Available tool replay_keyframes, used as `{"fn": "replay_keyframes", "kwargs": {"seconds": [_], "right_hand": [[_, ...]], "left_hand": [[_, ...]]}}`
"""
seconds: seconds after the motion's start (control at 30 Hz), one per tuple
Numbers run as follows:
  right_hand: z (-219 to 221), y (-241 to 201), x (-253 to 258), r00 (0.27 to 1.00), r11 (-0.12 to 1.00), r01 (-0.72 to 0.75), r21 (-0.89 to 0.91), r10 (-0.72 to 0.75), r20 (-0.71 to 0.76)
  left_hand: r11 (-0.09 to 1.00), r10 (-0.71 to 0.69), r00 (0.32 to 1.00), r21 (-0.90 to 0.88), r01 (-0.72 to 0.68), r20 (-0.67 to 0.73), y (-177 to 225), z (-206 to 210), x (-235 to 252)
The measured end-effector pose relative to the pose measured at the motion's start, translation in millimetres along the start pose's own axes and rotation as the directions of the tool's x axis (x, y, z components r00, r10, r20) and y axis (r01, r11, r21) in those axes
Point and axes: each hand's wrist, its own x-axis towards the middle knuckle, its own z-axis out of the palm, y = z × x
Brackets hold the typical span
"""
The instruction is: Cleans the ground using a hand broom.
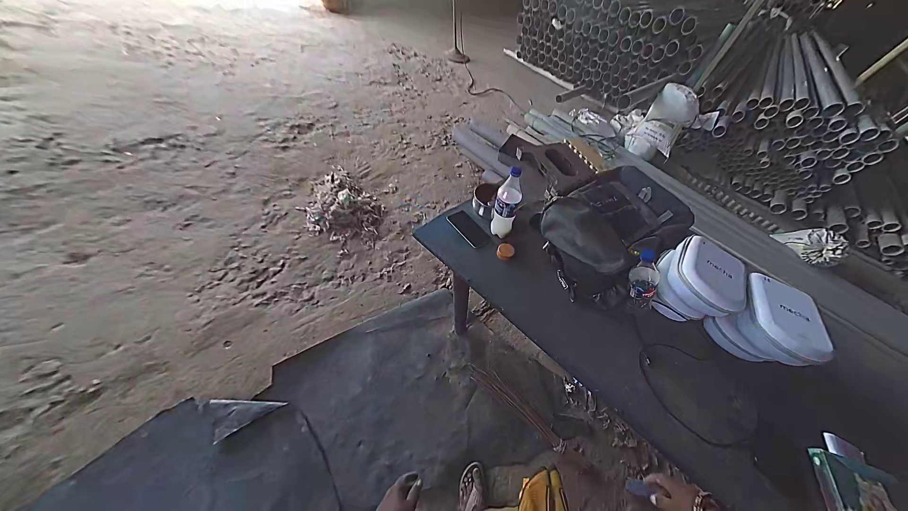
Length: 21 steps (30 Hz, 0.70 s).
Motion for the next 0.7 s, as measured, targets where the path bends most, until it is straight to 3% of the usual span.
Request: {"fn": "replay_keyframes", "kwargs": {"seconds": [0.1, 0.17, 0.3, 0.37, 0.43, 0.5, 0.57, 0.7], "right_hand": [[1.9, -44.6, 58.3, 0.998, 0.994, 0.018, 0.106, -0.024, 0.056], [8.0, -61.3, 105.8, 0.991, 0.996, 0.032, 0.081, -0.042, 0.124], [30.4, -73.3, 227.7, 0.967, 0.999, -0.017, -0.043, 0.027, 0.255], [56.2, -68.3, 299.5, 0.956, 0.984, -0.019, -0.177, 0.070, 0.285], [75.7, -56.9, 363.4, 0.954, 0.961, -0.026, -0.276, 0.106, 0.279], [91.3, -45.5, 411.5, 0.960, 0.966, -0.052, -0.255, 0.119, 0.255], [102.7, -44.9, 452.2, 0.973, 0.977, -0.071, -0.203, 0.113, 0.203], [128.7, -34.2, 523.4, 0.994, 0.977, -0.090, -0.191, 0.101, 0.050]], "left_hand": [[0.999, -0.032, 0.999, -0.039, 0.032, 0.023, 25.6, 24.7, 45.6], [0.993, -0.060, 0.996, -0.095, 0.066, 0.066, 40.5, 68.5, 76.6], [0.914, -0.062, 0.987, -0.390, 0.115, 0.146, 51.2, 209.5, 110.9], [0.813, -0.120, 0.971, -0.541, 0.216, 0.208, 54.6, 286.5, 102.1], [0.697, -0.177, 0.917, -0.612, 0.374, 0.358, 60.9, 360.2, 89.3], [0.639, -0.176, 0.819, -0.569, 0.517, 0.546, 62.7, 415.5, 74.4], [0.677, -0.156, 0.739, -0.474, 0.563, 0.655, 58.7, 444.5, 74.4], [0.762, -0.241, 0.730, -0.341, 0.550, 0.640, 31.3, 488.3, 89.1]]}}
